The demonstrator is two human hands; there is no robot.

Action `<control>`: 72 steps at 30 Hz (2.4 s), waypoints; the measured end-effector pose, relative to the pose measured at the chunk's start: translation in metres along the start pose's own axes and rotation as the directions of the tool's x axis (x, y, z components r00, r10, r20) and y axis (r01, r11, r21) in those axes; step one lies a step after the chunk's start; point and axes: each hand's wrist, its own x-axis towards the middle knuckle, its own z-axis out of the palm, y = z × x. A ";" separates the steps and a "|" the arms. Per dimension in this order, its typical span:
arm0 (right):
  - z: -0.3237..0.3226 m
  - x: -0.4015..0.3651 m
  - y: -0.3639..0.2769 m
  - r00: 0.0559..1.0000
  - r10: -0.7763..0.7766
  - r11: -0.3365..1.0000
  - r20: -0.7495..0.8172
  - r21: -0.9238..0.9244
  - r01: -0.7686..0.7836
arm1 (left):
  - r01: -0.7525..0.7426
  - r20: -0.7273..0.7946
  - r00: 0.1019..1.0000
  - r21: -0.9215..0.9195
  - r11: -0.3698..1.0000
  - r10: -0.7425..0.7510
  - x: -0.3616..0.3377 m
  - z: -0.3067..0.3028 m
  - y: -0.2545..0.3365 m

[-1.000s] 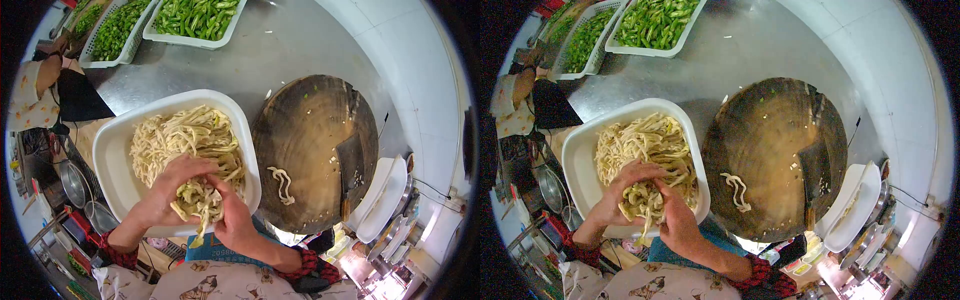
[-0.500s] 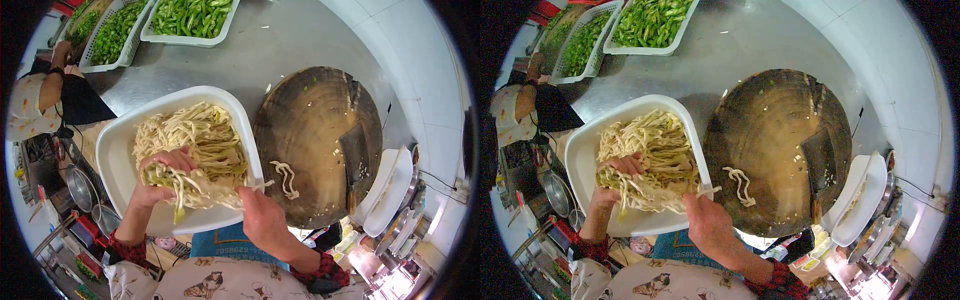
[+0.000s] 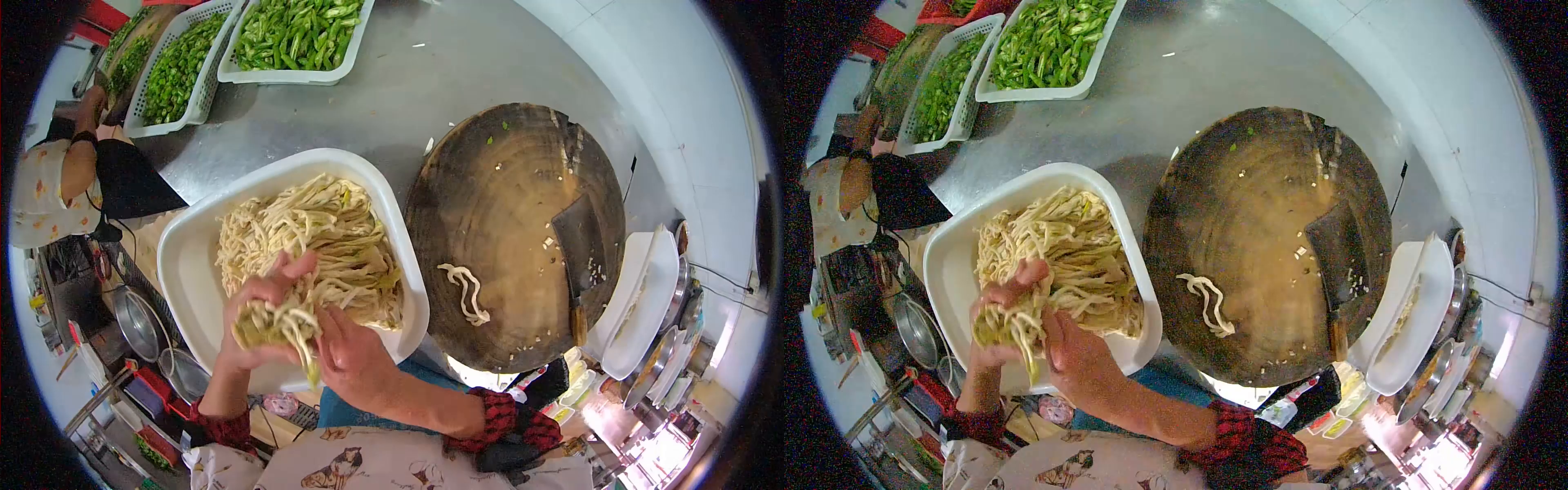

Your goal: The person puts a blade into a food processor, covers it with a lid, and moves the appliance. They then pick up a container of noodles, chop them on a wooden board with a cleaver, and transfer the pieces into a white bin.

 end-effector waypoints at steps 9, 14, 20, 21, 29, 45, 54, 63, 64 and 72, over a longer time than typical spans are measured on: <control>-0.064 -0.002 0.009 0.772 -0.131 0.990 0.622 0.041 0.135 | -0.190 0.098 0.980 0.196 0.962 0.174 -0.020 -0.001 0.008; -0.071 0.034 -0.003 0.960 -0.238 0.911 0.149 -0.309 0.274 | -0.276 0.013 0.961 0.098 0.956 0.276 -0.019 -0.009 0.008; 0.009 0.080 0.028 0.890 -0.391 0.740 0.235 -0.495 0.456 | -0.350 -0.077 0.932 0.071 0.934 0.355 -0.025 -0.014 0.029; 0.013 0.083 0.035 0.889 -0.393 0.742 0.233 -0.491 0.457 | -0.394 -0.085 0.914 0.051 0.918 0.398 -0.025 -0.016 0.033; 0.017 0.093 0.029 0.946 -0.271 0.754 0.176 -0.572 0.323 | -0.483 0.247 0.798 -0.284 0.828 0.550 -0.017 -0.071 0.058; 0.003 0.095 0.026 0.952 -0.298 0.844 0.076 -0.445 0.300 | -0.531 0.371 0.697 -0.308 0.789 0.614 -0.025 -0.098 0.147; 0.001 0.030 -0.004 0.939 -0.343 0.906 -0.026 -0.275 0.324 | -0.551 0.176 0.802 -0.154 0.820 0.571 -0.028 -0.070 0.151; -0.032 0.031 -0.017 0.905 -0.422 0.906 0.051 -0.011 0.423 | -0.455 0.229 0.846 -0.159 0.876 0.481 -0.017 -0.062 0.115; -0.038 0.032 -0.030 0.906 -0.421 0.907 0.052 -0.011 0.422 | -0.433 0.244 0.853 -0.162 0.887 0.461 -0.017 -0.059 0.110; -0.029 0.060 -0.094 0.758 -0.647 0.730 0.089 -0.217 0.648 | -0.171 -0.482 0.874 -0.199 0.965 0.055 0.021 0.041 0.109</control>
